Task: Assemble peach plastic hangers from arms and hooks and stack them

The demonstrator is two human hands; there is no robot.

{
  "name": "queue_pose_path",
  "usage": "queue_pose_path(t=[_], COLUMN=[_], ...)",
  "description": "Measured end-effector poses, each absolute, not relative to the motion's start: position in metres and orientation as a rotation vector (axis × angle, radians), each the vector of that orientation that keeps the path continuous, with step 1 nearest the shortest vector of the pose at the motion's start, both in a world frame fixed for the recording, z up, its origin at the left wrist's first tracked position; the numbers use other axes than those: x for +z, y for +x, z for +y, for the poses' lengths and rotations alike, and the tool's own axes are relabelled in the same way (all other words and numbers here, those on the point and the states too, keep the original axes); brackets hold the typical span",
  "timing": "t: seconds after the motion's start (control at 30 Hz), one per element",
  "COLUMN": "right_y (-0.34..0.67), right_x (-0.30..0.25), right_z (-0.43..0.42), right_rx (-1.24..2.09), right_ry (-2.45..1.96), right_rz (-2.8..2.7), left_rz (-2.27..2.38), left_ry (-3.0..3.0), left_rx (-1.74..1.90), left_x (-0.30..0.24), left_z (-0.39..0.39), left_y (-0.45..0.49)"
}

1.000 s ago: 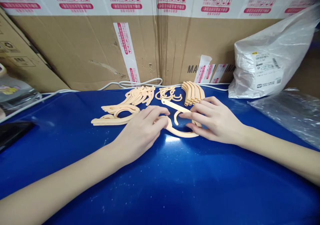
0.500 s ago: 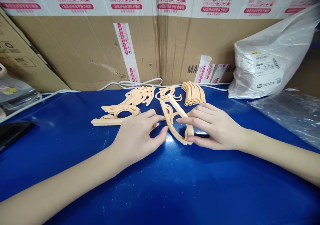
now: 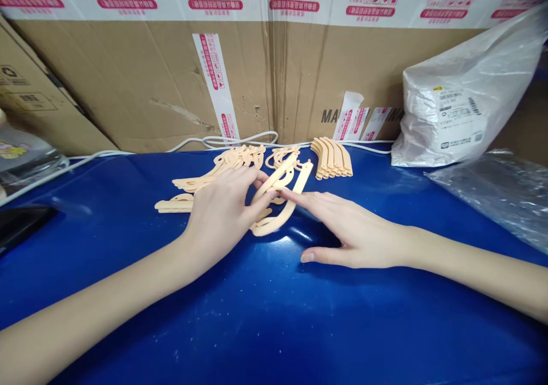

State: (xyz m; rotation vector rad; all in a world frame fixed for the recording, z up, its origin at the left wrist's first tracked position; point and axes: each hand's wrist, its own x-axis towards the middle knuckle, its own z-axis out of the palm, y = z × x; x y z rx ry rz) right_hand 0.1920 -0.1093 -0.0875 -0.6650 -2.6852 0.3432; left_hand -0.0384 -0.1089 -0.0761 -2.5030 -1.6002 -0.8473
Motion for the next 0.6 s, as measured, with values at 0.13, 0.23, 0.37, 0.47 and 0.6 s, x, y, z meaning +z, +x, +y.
queue_pose_path(t=[0.13, 0.23, 0.37, 0.47, 0.6], right_y=[0.190, 0.191, 0.193, 0.195, 0.204], right_x=[-0.092, -0.093, -0.094, -0.096, -0.089], right_z=[-0.103, -0.101, -0.101, -0.099, -0.095], right_rx=[0.367, 0.418, 0.405, 0.335, 0.323], right_ry=[-0.741, -0.790, -0.848, -0.845, -0.844], right_rz=[-2.700, -2.566, -2.452, -2.470, -2.510], left_rz=[-1.431, -1.381, -1.313, -1.273, -1.265], left_ry=[-2.390, -2.308, -2.302, -2.315, -2.398], left_rx=[-0.761, -0.709, -0.679, -0.658, -0.618], left_x=[-0.075, -0.072, -0.072, -0.073, -0.072], left_z=[-0.107, -0.107, -0.106, -0.105, -0.103], left_y=[-0.042, -0.044, -0.043, -0.043, -0.047])
